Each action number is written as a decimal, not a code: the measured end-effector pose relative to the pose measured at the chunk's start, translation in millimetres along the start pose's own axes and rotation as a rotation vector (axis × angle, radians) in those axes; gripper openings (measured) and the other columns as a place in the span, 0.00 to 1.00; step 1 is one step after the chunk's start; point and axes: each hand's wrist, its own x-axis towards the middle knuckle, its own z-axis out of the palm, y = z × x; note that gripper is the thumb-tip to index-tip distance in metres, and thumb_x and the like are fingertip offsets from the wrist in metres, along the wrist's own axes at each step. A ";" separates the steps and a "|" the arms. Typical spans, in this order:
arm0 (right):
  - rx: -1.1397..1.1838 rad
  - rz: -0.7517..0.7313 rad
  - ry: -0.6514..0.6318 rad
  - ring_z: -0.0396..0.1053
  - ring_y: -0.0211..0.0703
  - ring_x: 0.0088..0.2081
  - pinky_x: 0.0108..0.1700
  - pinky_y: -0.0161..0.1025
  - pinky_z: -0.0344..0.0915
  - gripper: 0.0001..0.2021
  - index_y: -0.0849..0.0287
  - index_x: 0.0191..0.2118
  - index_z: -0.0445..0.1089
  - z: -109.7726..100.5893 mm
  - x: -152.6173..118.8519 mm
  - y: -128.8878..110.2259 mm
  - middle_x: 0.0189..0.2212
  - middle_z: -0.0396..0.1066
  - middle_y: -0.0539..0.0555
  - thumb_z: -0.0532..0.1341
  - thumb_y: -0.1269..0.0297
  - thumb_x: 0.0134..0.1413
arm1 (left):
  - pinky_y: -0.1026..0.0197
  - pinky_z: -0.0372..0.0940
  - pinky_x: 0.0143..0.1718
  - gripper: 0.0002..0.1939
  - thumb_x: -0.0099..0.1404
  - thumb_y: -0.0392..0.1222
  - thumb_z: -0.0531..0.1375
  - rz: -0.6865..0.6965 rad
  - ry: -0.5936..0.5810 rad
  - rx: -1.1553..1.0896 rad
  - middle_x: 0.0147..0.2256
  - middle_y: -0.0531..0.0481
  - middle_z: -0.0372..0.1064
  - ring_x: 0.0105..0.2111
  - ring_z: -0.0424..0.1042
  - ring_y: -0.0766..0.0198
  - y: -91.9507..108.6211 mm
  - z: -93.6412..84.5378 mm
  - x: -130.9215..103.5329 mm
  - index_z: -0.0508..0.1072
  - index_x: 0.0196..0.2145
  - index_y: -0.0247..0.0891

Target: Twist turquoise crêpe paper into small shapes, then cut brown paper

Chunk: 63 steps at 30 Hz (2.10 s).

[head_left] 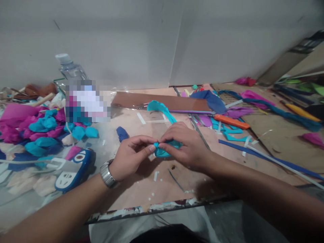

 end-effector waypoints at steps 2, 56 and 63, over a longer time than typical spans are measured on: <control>-0.006 -0.003 0.001 0.72 0.42 0.37 0.48 0.43 0.62 0.05 0.58 0.38 0.75 0.5 -0.3 0.4 0.32 0.79 0.50 0.66 0.63 0.66 | 0.64 0.75 0.45 0.07 0.64 0.40 0.71 0.009 -0.002 0.028 0.41 0.46 0.83 0.41 0.80 0.63 0.1 0.2 -0.5 0.84 0.40 0.38; 0.026 0.000 0.007 0.73 0.43 0.36 0.49 0.46 0.63 0.08 0.55 0.36 0.76 6.3 -4.4 6.9 0.31 0.80 0.50 0.67 0.58 0.66 | 0.58 0.73 0.47 0.11 0.64 0.44 0.70 0.022 -0.054 0.105 0.43 0.42 0.81 0.43 0.78 0.57 0.2 -1.2 0.9 0.84 0.42 0.37; 0.021 -0.005 -0.006 0.74 0.44 0.37 0.50 0.47 0.63 0.05 0.55 0.38 0.76 4.1 -3.2 4.7 0.33 0.81 0.50 0.68 0.61 0.64 | 0.59 0.74 0.46 0.12 0.65 0.46 0.70 -0.034 -0.033 0.065 0.42 0.44 0.82 0.41 0.79 0.59 -1.1 -1.2 0.4 0.82 0.42 0.37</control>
